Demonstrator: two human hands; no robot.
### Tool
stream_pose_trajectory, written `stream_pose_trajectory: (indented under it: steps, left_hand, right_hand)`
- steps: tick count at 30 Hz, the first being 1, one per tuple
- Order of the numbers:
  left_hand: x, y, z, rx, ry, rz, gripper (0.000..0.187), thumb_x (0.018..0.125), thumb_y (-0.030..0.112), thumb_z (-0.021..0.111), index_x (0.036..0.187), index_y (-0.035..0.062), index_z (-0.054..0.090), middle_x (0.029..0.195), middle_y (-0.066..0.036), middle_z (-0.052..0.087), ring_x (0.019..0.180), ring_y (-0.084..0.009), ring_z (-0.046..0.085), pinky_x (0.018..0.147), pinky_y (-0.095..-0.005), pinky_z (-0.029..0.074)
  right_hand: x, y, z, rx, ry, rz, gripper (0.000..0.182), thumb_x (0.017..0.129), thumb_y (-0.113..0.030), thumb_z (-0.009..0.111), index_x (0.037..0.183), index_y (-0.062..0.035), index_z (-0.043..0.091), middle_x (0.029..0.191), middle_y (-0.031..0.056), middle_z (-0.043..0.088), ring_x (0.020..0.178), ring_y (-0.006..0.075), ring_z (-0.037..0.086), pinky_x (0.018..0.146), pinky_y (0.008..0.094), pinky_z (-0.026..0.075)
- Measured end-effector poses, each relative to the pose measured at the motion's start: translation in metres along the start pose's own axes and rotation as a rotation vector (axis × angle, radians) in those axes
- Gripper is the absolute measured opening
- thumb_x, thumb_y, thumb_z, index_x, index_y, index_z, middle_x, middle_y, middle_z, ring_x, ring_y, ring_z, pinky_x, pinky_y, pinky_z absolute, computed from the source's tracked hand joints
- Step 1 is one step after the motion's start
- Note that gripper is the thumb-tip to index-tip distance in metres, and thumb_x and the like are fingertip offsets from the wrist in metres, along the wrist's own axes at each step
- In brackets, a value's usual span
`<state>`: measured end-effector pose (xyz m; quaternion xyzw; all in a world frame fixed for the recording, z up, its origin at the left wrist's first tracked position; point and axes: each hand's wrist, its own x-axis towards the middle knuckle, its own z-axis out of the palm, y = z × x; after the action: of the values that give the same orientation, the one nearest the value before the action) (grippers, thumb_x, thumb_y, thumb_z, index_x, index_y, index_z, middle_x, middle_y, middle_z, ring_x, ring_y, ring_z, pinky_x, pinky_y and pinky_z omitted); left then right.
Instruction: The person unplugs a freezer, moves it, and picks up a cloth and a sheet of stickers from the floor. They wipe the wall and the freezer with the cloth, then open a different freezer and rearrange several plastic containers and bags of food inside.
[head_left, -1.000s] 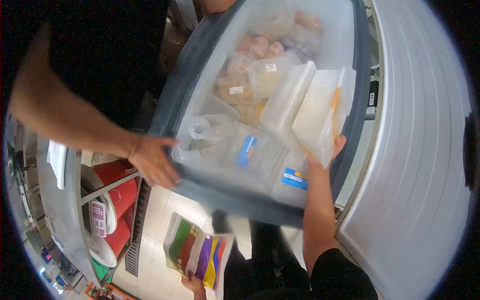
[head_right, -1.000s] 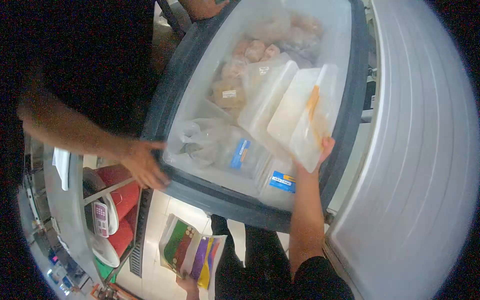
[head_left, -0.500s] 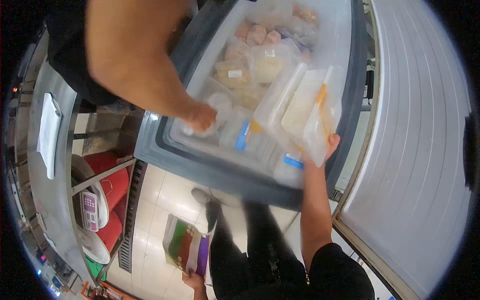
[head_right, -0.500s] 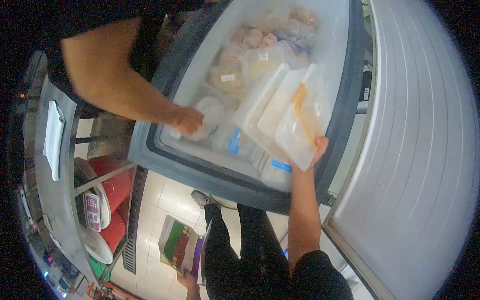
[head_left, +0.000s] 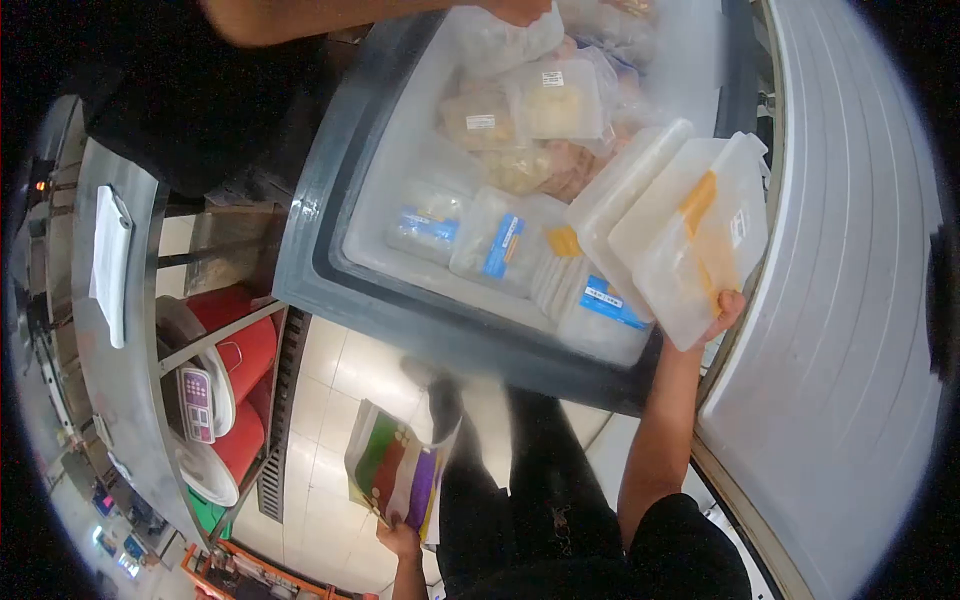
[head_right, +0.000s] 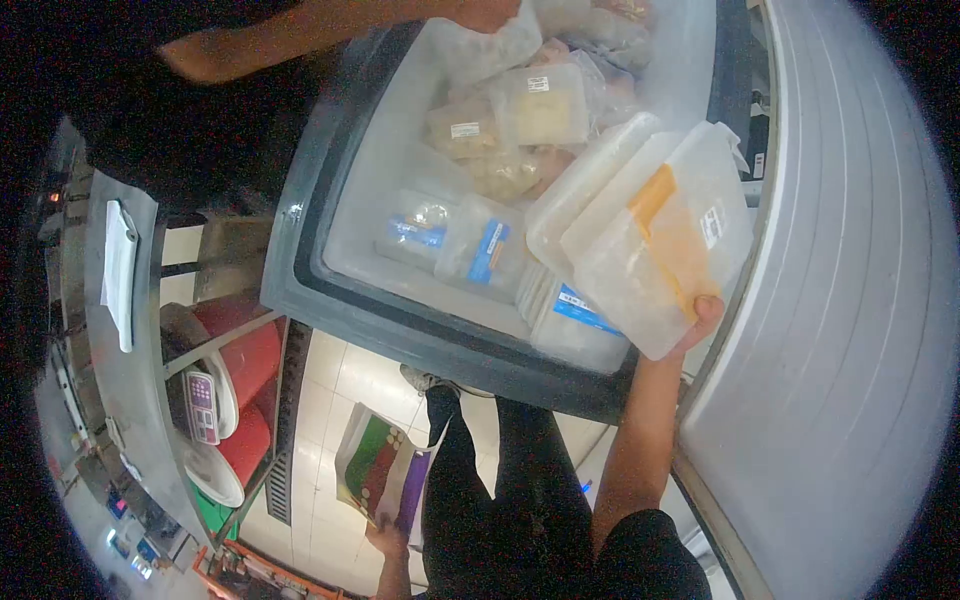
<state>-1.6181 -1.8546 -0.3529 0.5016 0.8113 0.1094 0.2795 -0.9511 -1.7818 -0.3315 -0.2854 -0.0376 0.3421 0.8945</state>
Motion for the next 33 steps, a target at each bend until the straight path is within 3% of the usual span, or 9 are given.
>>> stream_pose_trajectory:
  steps: [2, 5, 11, 15, 17, 20, 23, 30, 33]
  left_hand:
    - [0.000, 0.030, -0.001, -0.048, -0.101, 0.028, 0.034, 0.089, -0.005, 0.061, 0.123, -0.0098, 0.065, 0.118, -0.026, 0.071, 0.110, -0.0374, 0.067, 0.100, -0.0430, 0.049]
    - [0.003, -0.013, 0.002, -0.050, -0.139, -0.104, 0.034, 0.091, -0.004, 0.061, 0.124, -0.0096, 0.064, 0.122, -0.025, 0.070, 0.113, -0.0371, 0.066, 0.102, -0.0421, 0.048]
    - [0.002, 0.025, 0.007, 0.077, -0.082, 0.052, 0.035, 0.091, -0.004, 0.061, 0.125, -0.0099, 0.064, 0.122, -0.024, 0.071, 0.115, -0.0365, 0.066, 0.103, -0.0422, 0.048]
    - [0.001, 0.036, 0.007, 0.010, -0.117, -0.048, 0.035, 0.091, -0.003, 0.061, 0.125, -0.0097, 0.064, 0.124, -0.023, 0.070, 0.116, -0.0370, 0.066, 0.103, -0.0421, 0.048]
    - [0.003, 0.013, 0.011, 0.044, -0.123, 0.038, 0.034, 0.092, -0.001, 0.060, 0.125, -0.0091, 0.065, 0.120, -0.025, 0.071, 0.113, -0.0372, 0.067, 0.101, -0.0426, 0.049]
    - [-0.001, -0.007, 0.018, 0.000, -0.114, -0.035, 0.033, 0.093, 0.000, 0.058, 0.124, -0.0081, 0.065, 0.116, -0.026, 0.072, 0.111, -0.0380, 0.069, 0.098, -0.0436, 0.051]
    - [0.001, 0.031, 0.019, 0.015, -0.120, -0.095, 0.030, 0.092, 0.004, 0.060, 0.119, -0.0070, 0.069, 0.113, -0.024, 0.074, 0.108, -0.0362, 0.071, 0.096, -0.0428, 0.052]
    - [-0.003, 0.029, 0.031, 0.005, -0.056, -0.101, 0.029, 0.095, 0.010, 0.061, 0.119, -0.0039, 0.070, 0.110, -0.022, 0.075, 0.102, -0.0368, 0.072, 0.091, -0.0427, 0.053]
    - [-0.002, 0.036, 0.035, 0.051, -0.062, -0.127, 0.023, 0.099, 0.011, 0.059, 0.116, -0.0006, 0.071, 0.098, -0.025, 0.074, 0.088, -0.0404, 0.072, 0.077, -0.0475, 0.053]
  right_hand:
    - [0.008, -0.003, -0.008, -0.014, -0.029, 0.017, 0.086, 0.078, -0.036, 0.059, 0.153, 0.0009, 0.041, 0.147, 0.0226, 0.055, 0.130, 0.0401, 0.058, 0.110, 0.0522, 0.049]
    - [0.018, 0.002, -0.011, -0.007, -0.066, 0.023, 0.087, 0.077, -0.034, 0.059, 0.153, 0.0027, 0.040, 0.148, 0.0237, 0.054, 0.131, 0.0402, 0.058, 0.111, 0.0518, 0.048]
    - [0.028, 0.008, -0.020, 0.036, -0.068, 0.008, 0.086, 0.077, -0.031, 0.061, 0.152, 0.0049, 0.039, 0.147, 0.0258, 0.054, 0.130, 0.0402, 0.059, 0.111, 0.0516, 0.049]
    - [0.045, 0.011, 0.007, 0.104, -0.188, 0.140, 0.085, 0.077, -0.029, 0.061, 0.153, 0.0043, 0.039, 0.144, 0.0261, 0.056, 0.126, 0.0410, 0.061, 0.109, 0.0531, 0.051]
    - [0.051, 0.012, 0.006, 0.118, -0.198, 0.169, 0.085, 0.077, -0.028, 0.061, 0.153, 0.0044, 0.039, 0.144, 0.0264, 0.056, 0.126, 0.0416, 0.061, 0.108, 0.0535, 0.051]
    - [0.057, 0.013, 0.007, 0.116, -0.198, 0.218, 0.085, 0.076, -0.027, 0.061, 0.152, 0.0046, 0.040, 0.144, 0.0271, 0.056, 0.125, 0.0425, 0.062, 0.107, 0.0541, 0.051]
    - [0.057, 0.017, 0.015, 0.076, -0.192, 0.260, 0.086, 0.075, -0.026, 0.062, 0.152, 0.0044, 0.041, 0.143, 0.0270, 0.057, 0.124, 0.0427, 0.062, 0.108, 0.0543, 0.051]
    - [0.049, 0.039, 0.047, 0.106, -0.302, 0.401, 0.083, 0.075, -0.028, 0.062, 0.149, 0.0024, 0.045, 0.136, 0.0236, 0.061, 0.119, 0.0408, 0.064, 0.105, 0.0544, 0.052]
    - [0.040, 0.034, 0.033, -0.028, -0.225, 0.308, 0.079, 0.075, -0.030, 0.062, 0.147, 0.0016, 0.048, 0.132, 0.0223, 0.064, 0.113, 0.0394, 0.066, 0.099, 0.0533, 0.055]
